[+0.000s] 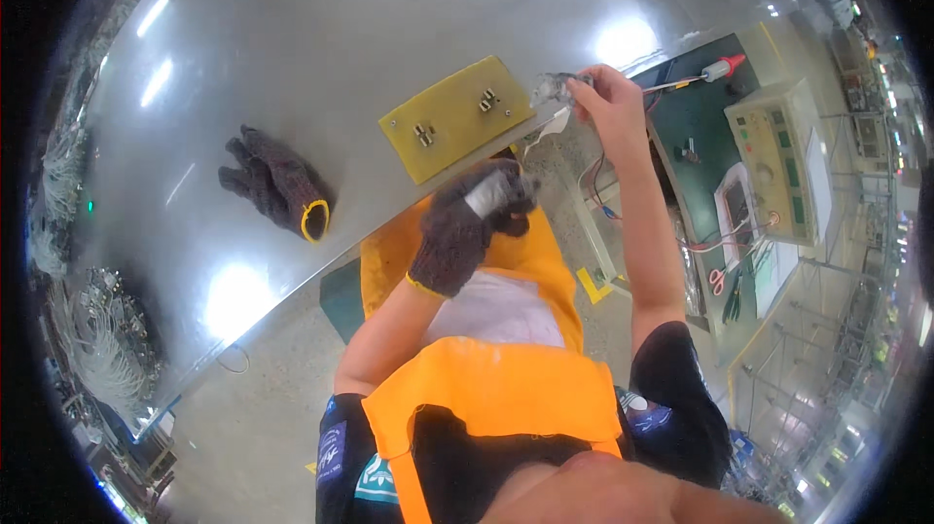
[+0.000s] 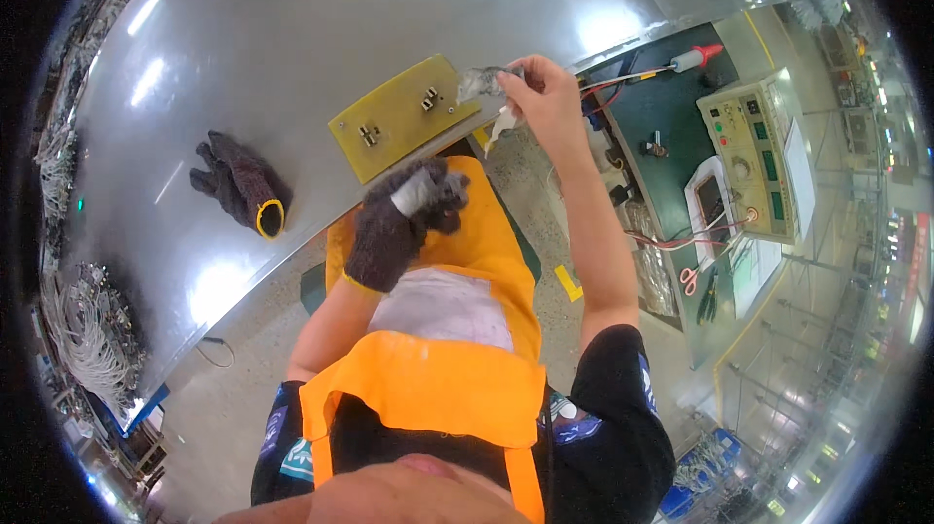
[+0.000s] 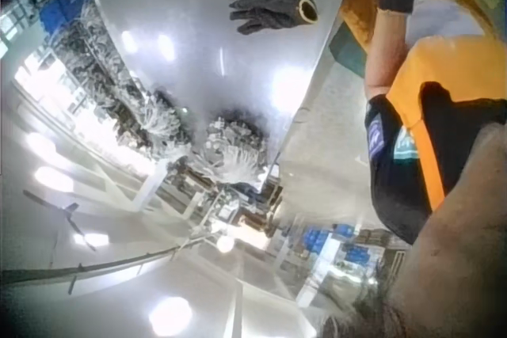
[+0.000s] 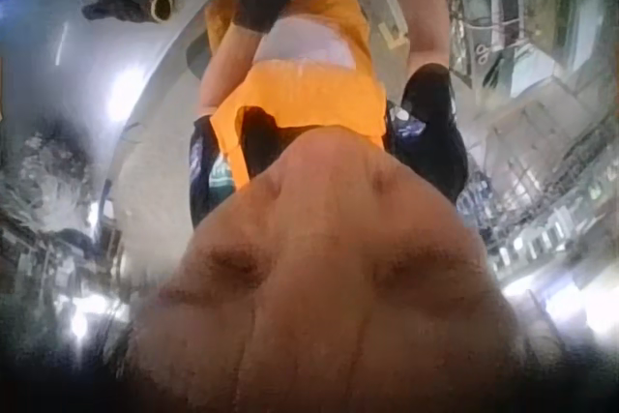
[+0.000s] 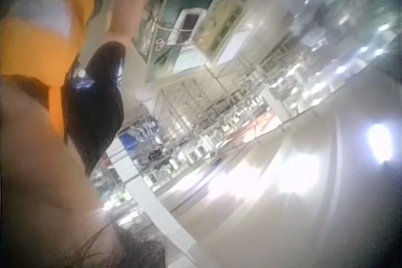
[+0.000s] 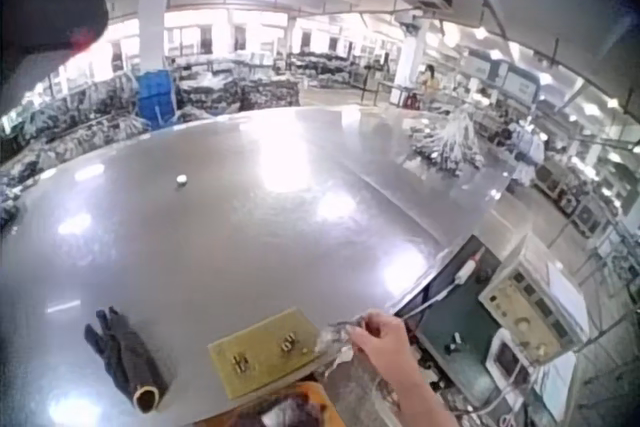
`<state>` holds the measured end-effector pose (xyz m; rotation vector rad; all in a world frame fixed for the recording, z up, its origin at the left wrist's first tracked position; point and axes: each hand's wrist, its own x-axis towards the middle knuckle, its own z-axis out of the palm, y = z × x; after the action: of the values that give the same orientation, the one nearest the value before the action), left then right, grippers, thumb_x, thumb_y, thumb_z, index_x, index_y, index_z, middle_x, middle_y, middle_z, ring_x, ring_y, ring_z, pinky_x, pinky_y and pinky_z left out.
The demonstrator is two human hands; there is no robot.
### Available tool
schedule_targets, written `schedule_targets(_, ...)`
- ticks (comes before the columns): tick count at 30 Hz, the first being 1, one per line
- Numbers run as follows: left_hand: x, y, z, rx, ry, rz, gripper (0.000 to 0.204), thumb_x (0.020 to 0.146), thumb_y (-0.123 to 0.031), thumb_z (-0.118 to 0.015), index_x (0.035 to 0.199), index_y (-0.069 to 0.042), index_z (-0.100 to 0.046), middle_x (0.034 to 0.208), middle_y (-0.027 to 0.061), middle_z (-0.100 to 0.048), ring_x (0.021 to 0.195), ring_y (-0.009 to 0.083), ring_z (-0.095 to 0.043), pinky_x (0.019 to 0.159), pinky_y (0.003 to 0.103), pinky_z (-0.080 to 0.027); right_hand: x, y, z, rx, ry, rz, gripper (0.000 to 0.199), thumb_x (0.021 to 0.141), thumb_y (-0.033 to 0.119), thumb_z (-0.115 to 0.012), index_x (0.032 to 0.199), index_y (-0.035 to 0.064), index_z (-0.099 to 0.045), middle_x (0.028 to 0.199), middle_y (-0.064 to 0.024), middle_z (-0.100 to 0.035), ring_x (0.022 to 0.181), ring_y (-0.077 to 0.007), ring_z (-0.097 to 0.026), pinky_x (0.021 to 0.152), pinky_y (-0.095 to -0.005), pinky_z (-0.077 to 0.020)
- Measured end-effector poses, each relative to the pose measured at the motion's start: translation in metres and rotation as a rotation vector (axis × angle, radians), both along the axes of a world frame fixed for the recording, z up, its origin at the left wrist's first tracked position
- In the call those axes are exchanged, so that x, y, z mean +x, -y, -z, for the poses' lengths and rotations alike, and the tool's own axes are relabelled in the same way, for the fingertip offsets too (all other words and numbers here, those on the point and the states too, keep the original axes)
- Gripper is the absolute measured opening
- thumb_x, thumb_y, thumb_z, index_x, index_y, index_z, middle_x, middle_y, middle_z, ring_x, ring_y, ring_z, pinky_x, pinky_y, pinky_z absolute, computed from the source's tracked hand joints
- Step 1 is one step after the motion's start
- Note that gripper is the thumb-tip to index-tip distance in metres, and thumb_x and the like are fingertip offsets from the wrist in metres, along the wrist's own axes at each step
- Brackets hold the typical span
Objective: Manually assembling small mechanical components by applying sealant and wrapping them with protective tape at a production station.
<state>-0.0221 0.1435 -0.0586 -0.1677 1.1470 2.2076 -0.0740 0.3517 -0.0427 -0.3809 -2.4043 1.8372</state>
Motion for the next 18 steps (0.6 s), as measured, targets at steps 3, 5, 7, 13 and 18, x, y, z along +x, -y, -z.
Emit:
schedule_targets(3, -0.005, 0.000, 0.008, 0.100, 0.011, -0.013, 0.033, 0.083, -0.025, -0.058, 0.105, 0.000, -0.056, 0.090, 0.0080, -0.061, 0.079, 0.0175, -0.060, 0.062, 0.029, -0.049, 0.023, 0.026, -0.017, -0.151, -0.091, 0.044, 0.009, 0.076, 0.001, -0.062, 0.084, -0.0005, -0.057, 0.068, -0.0027, -0.057, 0.059, -0.0075, -0.054, 0.050, -0.0203, -0.0413)
schedule_targets(5, 0.001, -0.001, -0.004, 0.113, -0.007, 0.005, 0.033, 0.083, -0.025, -0.058, 0.105, -0.001, -0.056, 0.090, 0.0074, -0.061, 0.081, 0.0175, -0.060, 0.063, 0.029, -0.050, 0.035, 0.040, -0.021, -0.240, -0.141, 0.046, 0.011, 0.075, -0.003, -0.062, 0.084, -0.0003, -0.057, 0.073, -0.0039, -0.058, 0.062, -0.0087, -0.055, 0.051, -0.0215, -0.0435)
schedule_targets(7, 0.010, -0.005, -0.023, 0.126, 0.056, 0.086, 0.032, 0.084, -0.025, -0.056, 0.106, -0.001, -0.056, 0.091, 0.0068, -0.061, 0.084, 0.0170, -0.060, 0.065, 0.030, -0.050, 0.044, 0.054, -0.023, -0.233, -0.347, 0.038, 0.020, 0.069, -0.010, -0.062, 0.086, -0.0006, -0.056, 0.084, -0.0084, -0.059, 0.072, -0.0138, -0.058, 0.061, -0.0238, -0.0475)
schedule_targets(13, 0.024, 0.002, -0.035, 0.179, 0.021, -0.106, 0.027, 0.087, -0.023, -0.052, 0.103, -0.003, -0.056, 0.088, 0.0059, -0.061, 0.081, 0.0140, -0.059, 0.062, 0.024, -0.049, 0.067, 0.073, -0.032, 0.449, -0.870, -0.160, 0.028, 0.056, -0.011, -0.066, 0.080, 0.0014, -0.059, 0.092, -0.0125, -0.059, 0.081, -0.0244, -0.059, 0.070, -0.0302, -0.0478)
schedule_targets(18, 0.033, 0.013, -0.034, 0.151, -0.071, -0.196, 0.025, 0.090, -0.020, -0.045, 0.106, -0.003, -0.054, 0.090, 0.0049, -0.060, 0.078, 0.0107, -0.058, 0.058, 0.018, -0.046, 0.082, 0.082, -0.033, 0.586, -1.005, -0.193, 0.029, 0.051, -0.008, -0.067, 0.078, 0.0012, -0.063, 0.096, -0.0118, -0.058, 0.083, -0.0295, -0.058, 0.069, -0.0331, -0.0496)
